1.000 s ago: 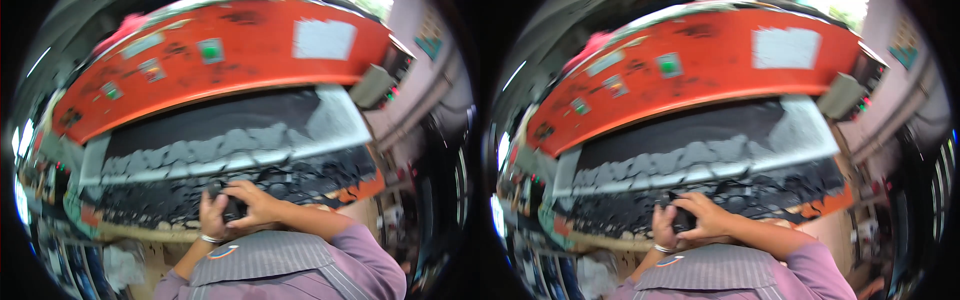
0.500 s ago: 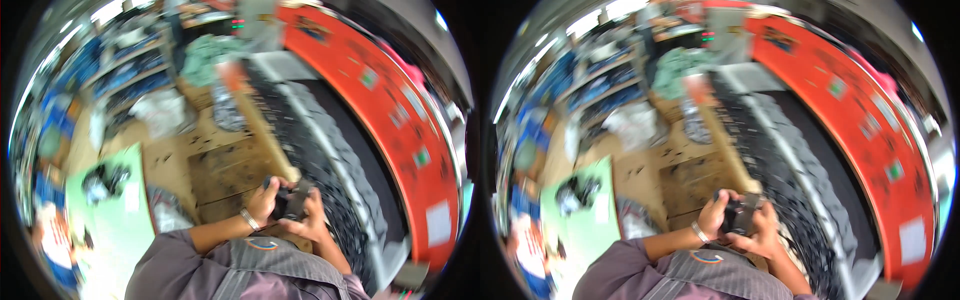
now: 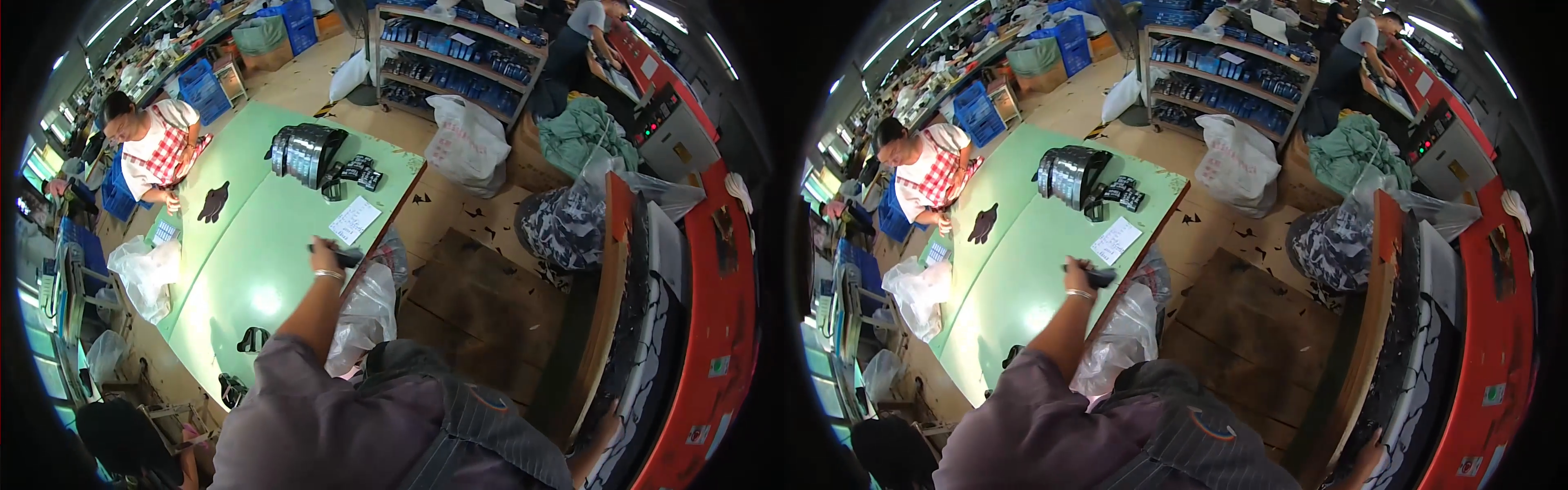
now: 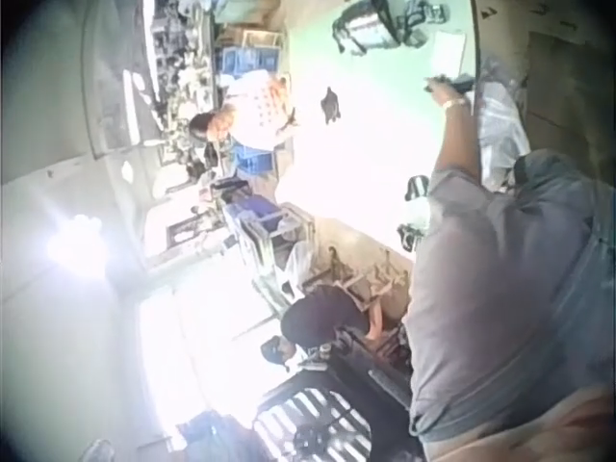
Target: Operating a hydraulic press with metal dies to cut shoe components from leather sheets.
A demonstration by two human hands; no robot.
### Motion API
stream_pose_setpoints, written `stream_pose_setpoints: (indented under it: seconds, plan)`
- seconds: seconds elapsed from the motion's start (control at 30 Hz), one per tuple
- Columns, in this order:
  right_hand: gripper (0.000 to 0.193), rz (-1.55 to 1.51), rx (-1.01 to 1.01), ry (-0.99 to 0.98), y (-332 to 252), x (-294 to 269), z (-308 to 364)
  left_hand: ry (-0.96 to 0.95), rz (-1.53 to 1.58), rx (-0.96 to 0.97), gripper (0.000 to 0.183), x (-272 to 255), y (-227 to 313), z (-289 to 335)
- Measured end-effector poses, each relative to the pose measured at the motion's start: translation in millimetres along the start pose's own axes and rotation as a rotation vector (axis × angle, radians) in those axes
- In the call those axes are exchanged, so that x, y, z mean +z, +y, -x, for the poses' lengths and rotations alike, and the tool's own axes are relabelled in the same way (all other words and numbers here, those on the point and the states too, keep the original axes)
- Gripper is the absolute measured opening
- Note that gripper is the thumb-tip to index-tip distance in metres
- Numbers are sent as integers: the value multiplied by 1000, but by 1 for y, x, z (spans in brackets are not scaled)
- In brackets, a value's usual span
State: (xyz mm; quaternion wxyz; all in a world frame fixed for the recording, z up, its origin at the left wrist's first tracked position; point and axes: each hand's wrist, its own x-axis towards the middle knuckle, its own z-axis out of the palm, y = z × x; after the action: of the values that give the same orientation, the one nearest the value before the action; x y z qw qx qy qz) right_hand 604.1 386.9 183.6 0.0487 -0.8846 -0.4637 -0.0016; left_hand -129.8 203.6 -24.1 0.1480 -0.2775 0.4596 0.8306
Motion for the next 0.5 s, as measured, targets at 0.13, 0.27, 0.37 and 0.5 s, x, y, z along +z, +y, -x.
stream_pose_setpoints:
  seconds: [0.13,0.27,0.37,0.5]
  plan:
    - [72,-94,-157,-133,8,-10,2,221,-185,116,52,-33,76,-64]
    - [58,-382,-133,-151,111,-20,-59,741,-569,108,81,-82,64,-85]
    - [38,19,-74,390,170,-31,-25,693,-877,-2,74,-112,36,-75]
    - [44,171,26,326,276,-37,-24,368,-1303,-21,59,-23,-104,-26]
